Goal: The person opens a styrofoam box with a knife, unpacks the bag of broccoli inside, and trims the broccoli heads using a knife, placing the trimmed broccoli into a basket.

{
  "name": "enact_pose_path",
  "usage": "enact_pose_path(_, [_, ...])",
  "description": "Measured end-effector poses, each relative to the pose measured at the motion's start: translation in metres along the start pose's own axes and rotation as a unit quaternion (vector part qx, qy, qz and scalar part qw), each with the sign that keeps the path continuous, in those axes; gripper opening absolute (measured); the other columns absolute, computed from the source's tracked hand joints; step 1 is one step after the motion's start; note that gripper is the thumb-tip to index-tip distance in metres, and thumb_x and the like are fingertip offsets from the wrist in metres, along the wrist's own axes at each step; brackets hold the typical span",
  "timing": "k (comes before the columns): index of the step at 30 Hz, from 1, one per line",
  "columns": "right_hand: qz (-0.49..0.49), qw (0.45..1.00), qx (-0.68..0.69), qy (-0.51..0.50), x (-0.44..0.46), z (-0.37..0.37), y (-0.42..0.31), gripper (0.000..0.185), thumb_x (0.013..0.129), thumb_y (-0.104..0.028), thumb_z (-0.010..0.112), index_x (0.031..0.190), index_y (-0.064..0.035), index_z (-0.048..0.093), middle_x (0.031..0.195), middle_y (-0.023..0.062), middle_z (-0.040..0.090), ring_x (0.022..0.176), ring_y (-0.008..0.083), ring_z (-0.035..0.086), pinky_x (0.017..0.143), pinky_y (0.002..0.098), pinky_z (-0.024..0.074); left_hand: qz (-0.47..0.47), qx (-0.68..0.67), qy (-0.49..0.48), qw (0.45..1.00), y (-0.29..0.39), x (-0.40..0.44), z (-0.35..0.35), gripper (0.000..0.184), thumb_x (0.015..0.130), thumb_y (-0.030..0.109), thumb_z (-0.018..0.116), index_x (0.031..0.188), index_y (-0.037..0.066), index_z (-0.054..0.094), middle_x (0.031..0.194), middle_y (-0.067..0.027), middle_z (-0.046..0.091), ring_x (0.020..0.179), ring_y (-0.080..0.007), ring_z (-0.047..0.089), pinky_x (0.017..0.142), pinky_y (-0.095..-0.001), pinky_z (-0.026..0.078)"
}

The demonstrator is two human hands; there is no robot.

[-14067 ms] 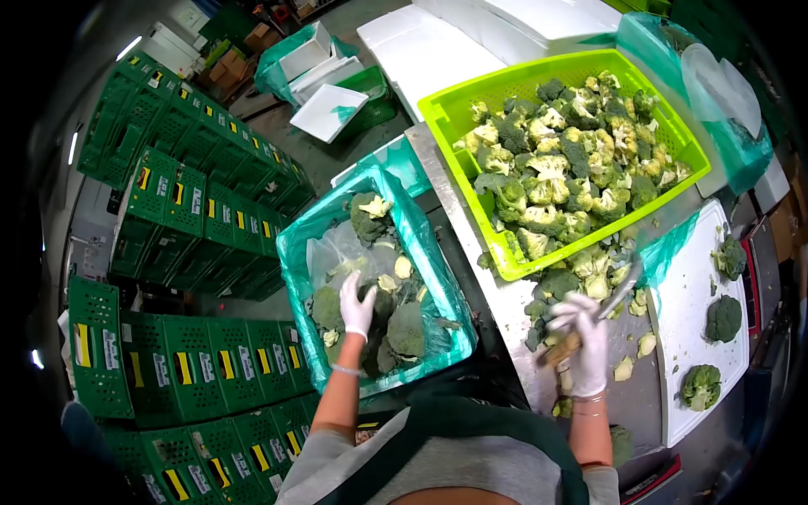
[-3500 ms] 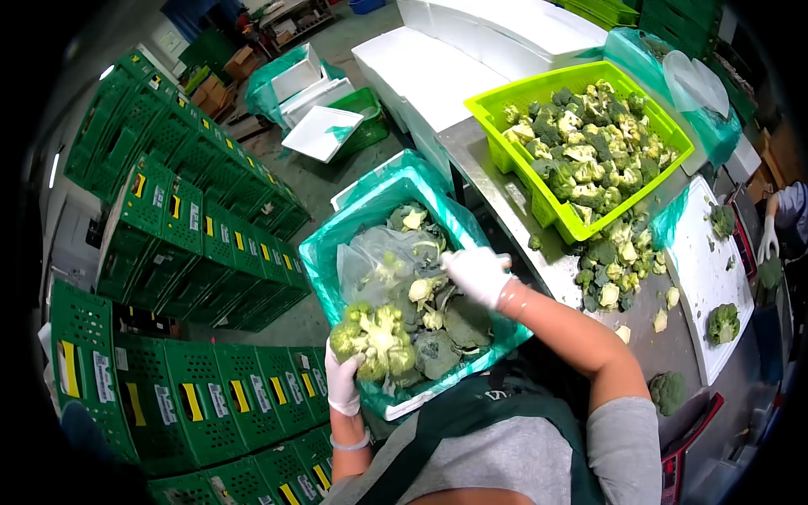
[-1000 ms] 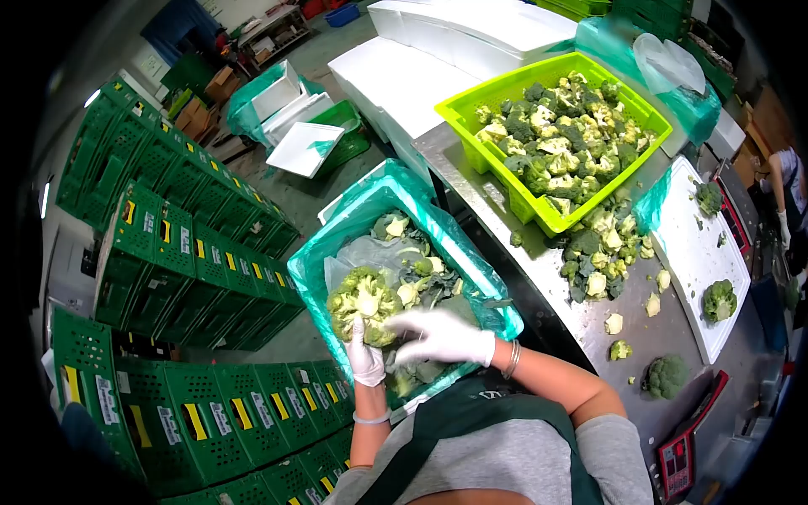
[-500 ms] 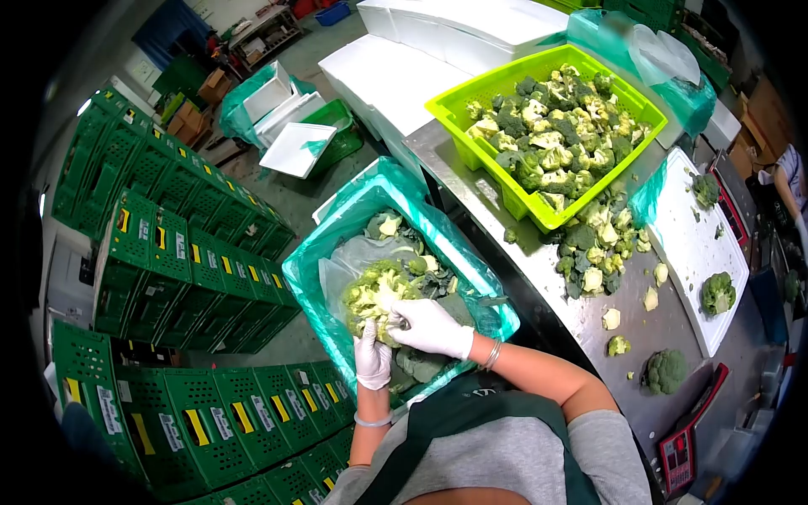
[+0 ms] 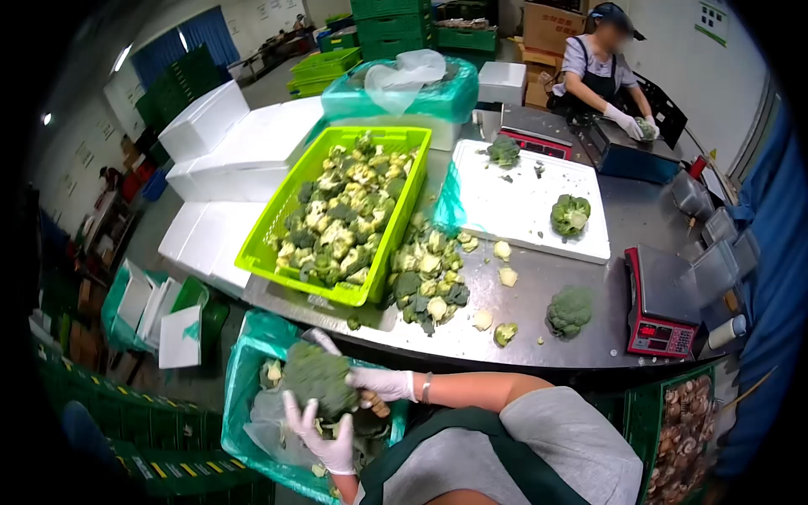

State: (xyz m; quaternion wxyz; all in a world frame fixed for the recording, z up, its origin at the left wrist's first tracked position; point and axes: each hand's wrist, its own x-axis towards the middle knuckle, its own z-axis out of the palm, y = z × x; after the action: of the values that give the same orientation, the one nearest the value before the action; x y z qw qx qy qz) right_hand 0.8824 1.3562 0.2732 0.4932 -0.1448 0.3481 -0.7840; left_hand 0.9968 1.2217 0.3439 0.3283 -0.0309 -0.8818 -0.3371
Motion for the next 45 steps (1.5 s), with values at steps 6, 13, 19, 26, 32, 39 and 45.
enact_pose_path(6, [-0.095, 0.931, 0.321, 0.144, -0.102, -0.085, -0.049, 0.068, 0.079, -0.062, 0.051, 0.123, -0.0106, 0.045, 0.106, 0.0046, 0.057, 0.069, 0.0092, 0.047, 0.05, 0.021, 0.037, -0.055, -0.208, -0.118, 0.97, 0.019, 0.029, 0.034, 0.055, 0.068, 0.008, 0.071, 0.119, 0.003, 0.05, 0.125, -0.0193, 0.049, 0.117, -0.0335, 0.046, 0.099, -0.0397, 0.035])
enact_pose_path(13, [-0.308, 0.881, 0.205, 0.295, -0.182, -0.211, -0.154, 0.045, 0.087, -0.054, 0.045, 0.101, -0.0128, 0.054, 0.079, 0.0005, 0.053, 0.057, 0.0097, 0.043, 0.049, 0.0213, 0.0386, -0.222, -0.178, -0.21, 0.935, -0.006, -0.037, 0.073, 0.041, 0.078, 0.017, 0.066, 0.116, 0.005, 0.053, 0.119, -0.015, 0.054, 0.111, -0.0277, 0.052, 0.093, -0.0339, 0.04])
enact_pose_path(19, [-0.398, 0.881, 0.105, 0.233, -0.184, -0.226, -0.192, 0.051, 0.094, -0.036, 0.043, 0.136, -0.0097, 0.033, 0.112, 0.0039, 0.057, 0.067, 0.0063, 0.047, 0.058, 0.0186, 0.0412, -0.323, -0.104, -0.143, 0.93, -0.019, -0.092, 0.052, 0.033, 0.078, 0.017, 0.066, 0.107, 0.005, 0.058, 0.107, -0.0136, 0.06, 0.101, -0.0282, 0.057, 0.089, -0.0341, 0.043])
enact_pose_path(26, [-0.143, 0.971, -0.03, 0.189, -0.09, -0.075, -0.11, 0.038, 0.092, -0.026, 0.047, 0.122, -0.0025, 0.044, 0.088, 0.0076, 0.062, 0.054, 0.0049, 0.048, 0.047, 0.0191, 0.0417, -0.417, 0.237, 0.006, 0.878, -0.148, -0.149, 0.018, 0.068, 0.068, 0.015, 0.067, 0.13, 0.007, 0.039, 0.132, -0.0194, 0.039, 0.122, -0.035, 0.037, 0.103, -0.0397, 0.03])
enact_pose_path(32, [0.125, 0.973, -0.133, 0.139, -0.07, -0.02, -0.04, 0.03, 0.089, -0.012, 0.051, 0.115, 0.0012, 0.048, 0.088, 0.0097, 0.063, 0.059, 0.0099, 0.053, 0.057, 0.0205, 0.0434, -0.534, 0.183, -0.047, 0.824, -0.199, -0.115, 0.022, 0.095, 0.056, 0.026, 0.079, 0.135, 0.007, 0.03, 0.136, -0.0222, 0.03, 0.125, -0.0364, 0.032, 0.104, -0.0404, 0.029])
enact_pose_path(39, [0.175, 0.967, -0.12, 0.144, -0.066, -0.007, -0.016, 0.022, 0.089, -0.013, 0.052, 0.108, -0.0022, 0.054, 0.085, 0.0069, 0.061, 0.061, 0.0075, 0.053, 0.059, 0.0194, 0.0445, -0.562, -0.392, 0.297, 0.665, -0.209, -0.136, -0.044, 0.044, 0.081, 0.017, 0.061, 0.12, 0.009, 0.043, 0.115, -0.0093, 0.052, 0.102, -0.0232, 0.054, 0.083, -0.038, 0.048])
enact_pose_path(45, [0.197, 0.962, -0.183, 0.041, 0.0, 0.022, 0.01, 0.03, 0.09, -0.017, 0.052, 0.116, -0.0009, 0.049, 0.094, 0.0052, 0.061, 0.065, 0.0062, 0.056, 0.056, 0.0173, 0.0454, -0.414, -0.61, 0.332, 0.589, -0.133, -0.119, -0.065, 0.044, 0.088, 0.03, 0.046, 0.121, 0.002, 0.044, 0.116, -0.01, 0.054, 0.104, -0.0239, 0.054, 0.087, -0.0382, 0.046])
